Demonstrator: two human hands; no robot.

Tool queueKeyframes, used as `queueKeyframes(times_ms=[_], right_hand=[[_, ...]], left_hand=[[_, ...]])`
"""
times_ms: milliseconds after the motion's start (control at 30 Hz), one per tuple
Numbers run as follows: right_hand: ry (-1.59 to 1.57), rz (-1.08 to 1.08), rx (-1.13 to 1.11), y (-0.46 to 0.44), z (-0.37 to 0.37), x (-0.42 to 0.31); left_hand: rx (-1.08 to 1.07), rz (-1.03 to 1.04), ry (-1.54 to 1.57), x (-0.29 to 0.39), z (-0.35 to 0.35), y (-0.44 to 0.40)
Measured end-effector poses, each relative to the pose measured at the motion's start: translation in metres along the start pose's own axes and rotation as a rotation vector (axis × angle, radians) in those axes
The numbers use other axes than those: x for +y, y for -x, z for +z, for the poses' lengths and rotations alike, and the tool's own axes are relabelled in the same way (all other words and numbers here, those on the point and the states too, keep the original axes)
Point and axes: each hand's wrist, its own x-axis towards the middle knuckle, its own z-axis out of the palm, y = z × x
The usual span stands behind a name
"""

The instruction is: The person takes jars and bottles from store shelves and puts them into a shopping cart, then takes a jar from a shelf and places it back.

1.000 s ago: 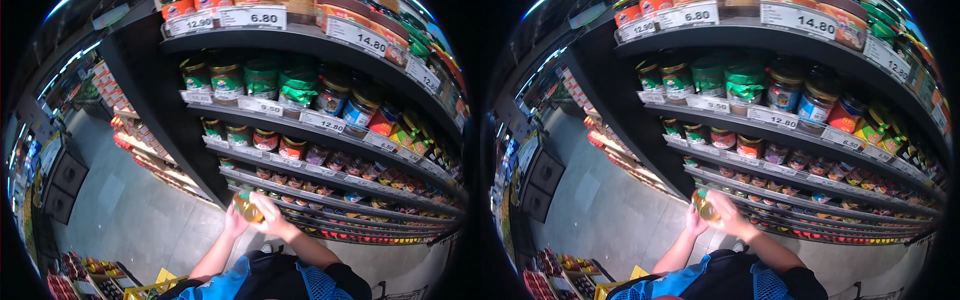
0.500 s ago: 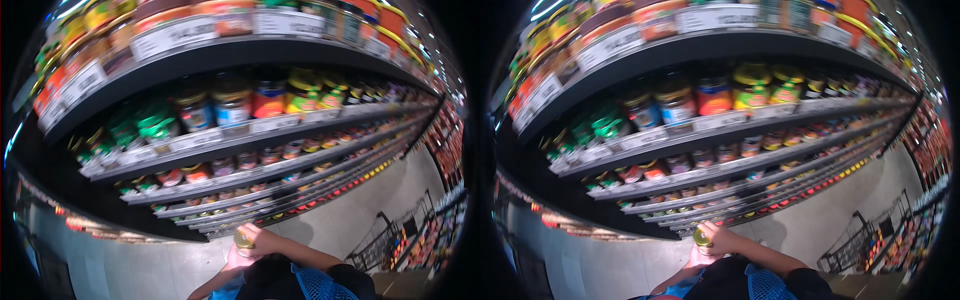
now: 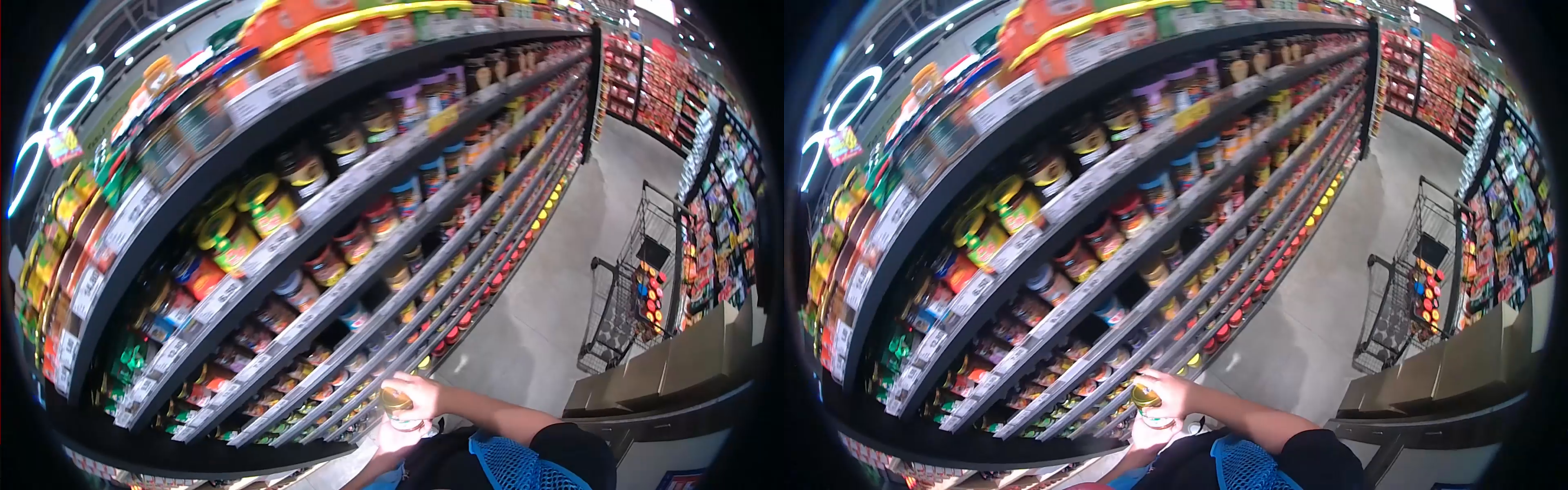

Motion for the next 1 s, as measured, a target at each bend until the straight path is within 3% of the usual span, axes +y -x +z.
queueKeyframes(times_ms=[67,200,500,667,767,867,900,967,1000], right_hand=[[-0.015,0.087,-0.037,0.029,-0.026,0.0],[-0.019,0.137,-0.009,0.091,-0.074,0.01],[0.158,0.402,0.145,0.205,-0.157,0.033],[0.15,0.448,0.335,0.241,-0.186,0.056],[0.127,0.573,0.4,0.252,-0.207,0.072],[0.071,0.645,0.437,0.264,-0.246,0.09],[0.211,0.587,0.581,0.269,-0.246,0.112],[0.242,0.675,0.71,0.277,-0.269,0.127],[0.227,0.727,0.772,0.284,-0.29,0.113]], left_hand=[[0.051,-0.351,0.671,-0.027,-0.004,-0.02],[-0.052,-0.576,0.816,-0.057,0.055,-0.04],[0.008,-0.876,0.531,-0.126,0.115,-0.113],[0.068,-1.035,0.426,-0.148,0.146,-0.168],[-0.036,-1.044,0.251,-0.169,0.135,-0.216],[-0.043,-1.196,0.286,-0.18,0.184,-0.261],[-0.112,-1.111,0.131,-0.185,0.191,-0.279],[-0.377,-0.969,-0.402,-0.196,0.225,-0.315],[-0.16,-1.255,0.038,-0.207,0.235,-0.342]])
